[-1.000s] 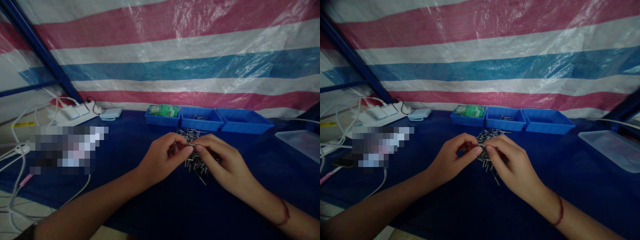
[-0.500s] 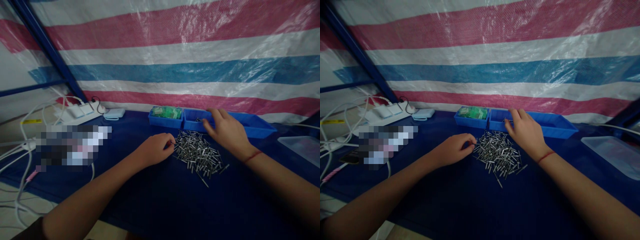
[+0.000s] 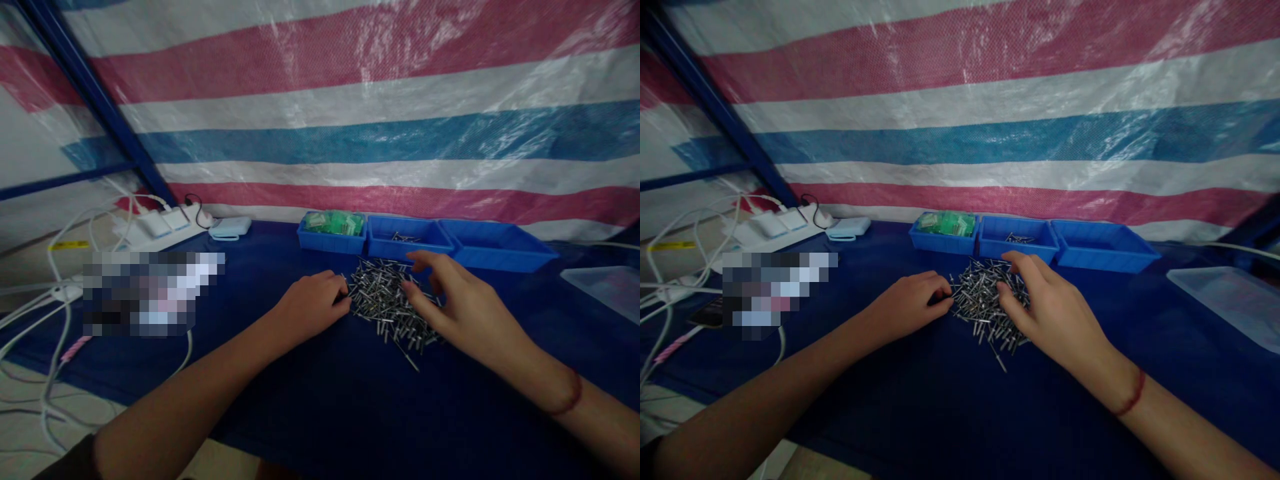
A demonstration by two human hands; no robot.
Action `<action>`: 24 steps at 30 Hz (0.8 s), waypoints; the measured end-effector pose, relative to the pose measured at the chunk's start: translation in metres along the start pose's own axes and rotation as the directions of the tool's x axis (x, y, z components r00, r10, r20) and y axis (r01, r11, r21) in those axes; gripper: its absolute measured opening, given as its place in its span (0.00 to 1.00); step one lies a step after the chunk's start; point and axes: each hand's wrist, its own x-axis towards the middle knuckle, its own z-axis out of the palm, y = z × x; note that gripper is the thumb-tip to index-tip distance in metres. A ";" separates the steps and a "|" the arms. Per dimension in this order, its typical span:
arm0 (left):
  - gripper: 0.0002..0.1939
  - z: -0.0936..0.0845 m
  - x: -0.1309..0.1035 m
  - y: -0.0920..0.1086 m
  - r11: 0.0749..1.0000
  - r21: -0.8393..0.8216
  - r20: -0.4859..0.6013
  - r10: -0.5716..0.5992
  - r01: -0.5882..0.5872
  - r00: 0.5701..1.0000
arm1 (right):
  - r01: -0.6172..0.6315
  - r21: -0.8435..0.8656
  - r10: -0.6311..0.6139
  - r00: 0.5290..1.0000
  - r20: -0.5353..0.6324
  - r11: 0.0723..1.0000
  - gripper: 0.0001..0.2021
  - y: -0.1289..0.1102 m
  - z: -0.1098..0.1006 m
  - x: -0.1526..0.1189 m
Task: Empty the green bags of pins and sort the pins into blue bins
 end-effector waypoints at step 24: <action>0.08 0.003 -0.009 0.038 0.693 -0.718 -0.110 -0.022 -0.065 0.994 | -0.058 0.550 0.088 0.996 -0.029 0.833 0.03 -0.031 0.002 -0.012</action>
